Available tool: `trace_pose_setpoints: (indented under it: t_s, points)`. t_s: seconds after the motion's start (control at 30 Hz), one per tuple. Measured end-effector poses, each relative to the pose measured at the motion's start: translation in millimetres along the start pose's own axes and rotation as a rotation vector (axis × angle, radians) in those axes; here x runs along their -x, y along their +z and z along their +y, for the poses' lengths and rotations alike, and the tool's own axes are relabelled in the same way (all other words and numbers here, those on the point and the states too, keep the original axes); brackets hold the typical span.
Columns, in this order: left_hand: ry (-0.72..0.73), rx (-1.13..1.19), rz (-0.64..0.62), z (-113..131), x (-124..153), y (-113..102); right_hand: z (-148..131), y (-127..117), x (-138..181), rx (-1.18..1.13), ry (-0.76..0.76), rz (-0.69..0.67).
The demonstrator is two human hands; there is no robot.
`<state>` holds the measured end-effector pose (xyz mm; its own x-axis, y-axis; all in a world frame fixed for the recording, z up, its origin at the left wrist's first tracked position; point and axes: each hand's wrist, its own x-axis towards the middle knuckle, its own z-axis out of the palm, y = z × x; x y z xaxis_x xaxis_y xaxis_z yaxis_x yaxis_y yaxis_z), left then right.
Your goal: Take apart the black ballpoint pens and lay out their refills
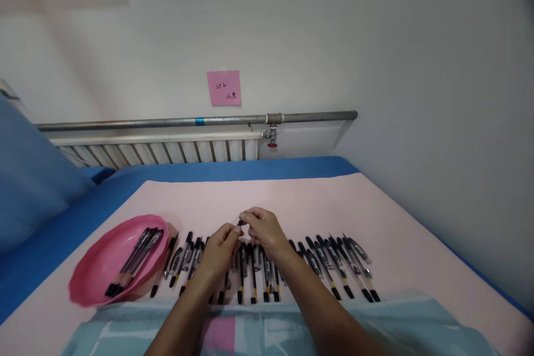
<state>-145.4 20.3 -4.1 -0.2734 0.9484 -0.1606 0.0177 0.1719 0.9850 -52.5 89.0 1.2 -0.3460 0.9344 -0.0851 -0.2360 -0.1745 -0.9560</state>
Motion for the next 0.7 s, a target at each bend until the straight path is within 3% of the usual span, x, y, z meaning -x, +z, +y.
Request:
trace_pose_setpoints:
  t_s: [0.2, 0.3, 0.4, 0.53, 0.7]
  points:
    - [0.032, -0.126, -0.122, -6.0, -0.2, -1.9, -8.9, -21.9, -16.6, -0.149, -0.151, 0.257]
    - [0.02, -0.14, -0.111, -5.0, -1.1, -8.6, -19.2, -39.5, -23.1, -0.224, -0.233, 0.389]
    - [-0.04, -0.003, -0.016, -1.8, -5.2, -19.7, -25.5, -50.7, -25.7, -0.272, -0.284, 0.464]
    - [0.015, 0.223, 0.154, 2.8, -13.9, -36.7, -25.3, -49.8, -26.0, -0.305, -0.273, 0.462]
    - [0.078, 0.172, 0.304, 9.5, -30.2, -48.9, -24.7, -38.6, -23.7, -0.298, -0.249, 0.41]
